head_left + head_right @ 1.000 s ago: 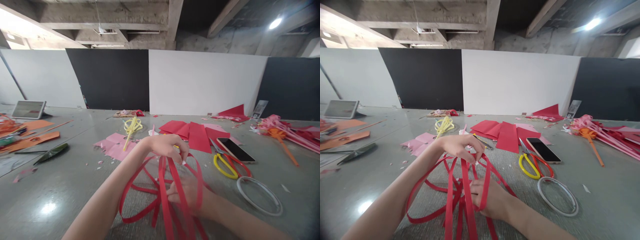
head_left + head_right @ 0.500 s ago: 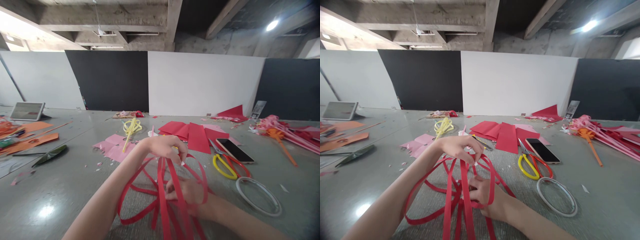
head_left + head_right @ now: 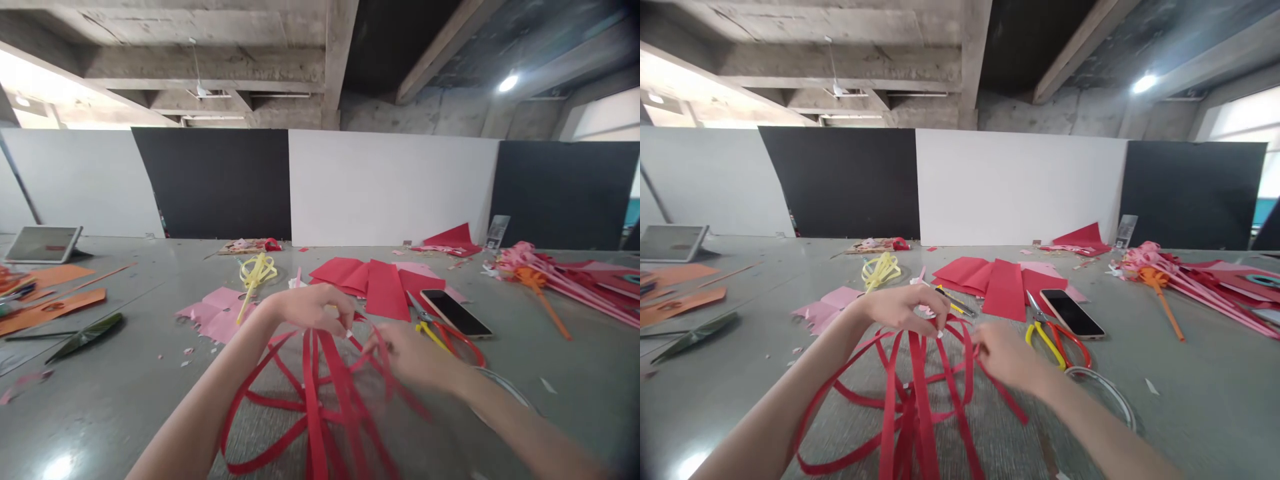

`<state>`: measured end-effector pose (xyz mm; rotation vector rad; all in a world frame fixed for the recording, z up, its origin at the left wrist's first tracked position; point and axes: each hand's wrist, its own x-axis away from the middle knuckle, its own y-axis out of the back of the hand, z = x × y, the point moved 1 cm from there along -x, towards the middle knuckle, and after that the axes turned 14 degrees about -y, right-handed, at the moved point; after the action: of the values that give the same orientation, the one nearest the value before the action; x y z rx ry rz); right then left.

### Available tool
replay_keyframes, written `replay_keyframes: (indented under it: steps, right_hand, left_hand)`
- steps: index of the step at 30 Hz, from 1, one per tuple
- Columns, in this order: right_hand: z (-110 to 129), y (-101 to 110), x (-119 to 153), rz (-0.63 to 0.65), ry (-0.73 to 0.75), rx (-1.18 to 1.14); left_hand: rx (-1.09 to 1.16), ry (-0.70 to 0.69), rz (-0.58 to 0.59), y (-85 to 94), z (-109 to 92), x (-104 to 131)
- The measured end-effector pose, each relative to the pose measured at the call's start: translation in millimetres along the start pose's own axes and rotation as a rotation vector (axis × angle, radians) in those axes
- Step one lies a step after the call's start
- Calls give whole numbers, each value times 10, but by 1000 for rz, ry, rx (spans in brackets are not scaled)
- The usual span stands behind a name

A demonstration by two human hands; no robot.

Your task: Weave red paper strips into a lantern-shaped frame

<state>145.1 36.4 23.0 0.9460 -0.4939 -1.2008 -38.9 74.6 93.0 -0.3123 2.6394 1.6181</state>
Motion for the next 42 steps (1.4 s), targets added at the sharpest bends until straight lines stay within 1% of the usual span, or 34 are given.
replay_keyframes:
  steps: [1, 3, 5, 6, 8, 10, 13, 16, 21, 24, 27, 30, 32, 33, 35, 37, 38, 40, 42]
  right_hand:
    - [-33, 143, -1, -20, -32, -20]
    - [-54, 391, 26, -165, -66, -77]
    - [3, 523, 85, -260, 16, -91]
    - [53, 540, 119, -283, 77, -75]
    - [169, 492, 183, -325, 203, 5]
    - [270, 397, 230, -451, 275, 112]
    - [353, 277, 257, -566, 286, 231]
    - [374, 239, 258, -665, 287, 323]
    - [373, 199, 252, -766, 342, 500]
    - [358, 148, 238, -792, 381, 556]
    - [335, 108, 209, -790, 376, 523]
    - [340, 120, 199, -749, 389, 402]
    - [356, 178, 215, -707, 404, 275]
    - [357, 226, 226, -707, 395, 205]
    - [316, 351, 240, -758, 320, 61]
    - [200, 485, 220, -838, 170, -63]
    - [116, 542, 193, -845, 87, -98]
    - [-84, 609, 110, -757, -40, -96]
    - [-292, 607, 12, -581, -167, 39]
  left_hand:
    - [-20, 21, -11, -2, -17, -5]
    - [-65, 55, -34, -18, -55, -29]
    - [-108, 72, -61, -47, -95, -65]
    - [-127, 78, -79, -65, -115, -86]
    - [-166, 97, -119, -101, -155, -125]
    - [-215, 118, -153, -132, -193, -156]
    - [-266, 132, -182, -157, -233, -183]
    - [-261, 129, -193, -163, -240, -194]
    - [-256, 137, -202, -170, -204, -196]
    - [-221, 149, -216, -176, -197, -194]
    - [-176, 176, -248, -173, -216, -196]
    - [-131, 207, -272, -153, -236, -193]
    - [-104, 214, -273, -128, -242, -177]
    - [-102, 211, -275, -112, -243, -164]
    - [-128, 202, -300, -73, -246, -129]
    - [-196, 193, -345, -29, -255, -86]
    - [-238, 188, -370, -8, -263, -64]
    - [-306, 177, -422, 33, -287, -20]
    - [-333, 171, -472, 71, -317, 21]
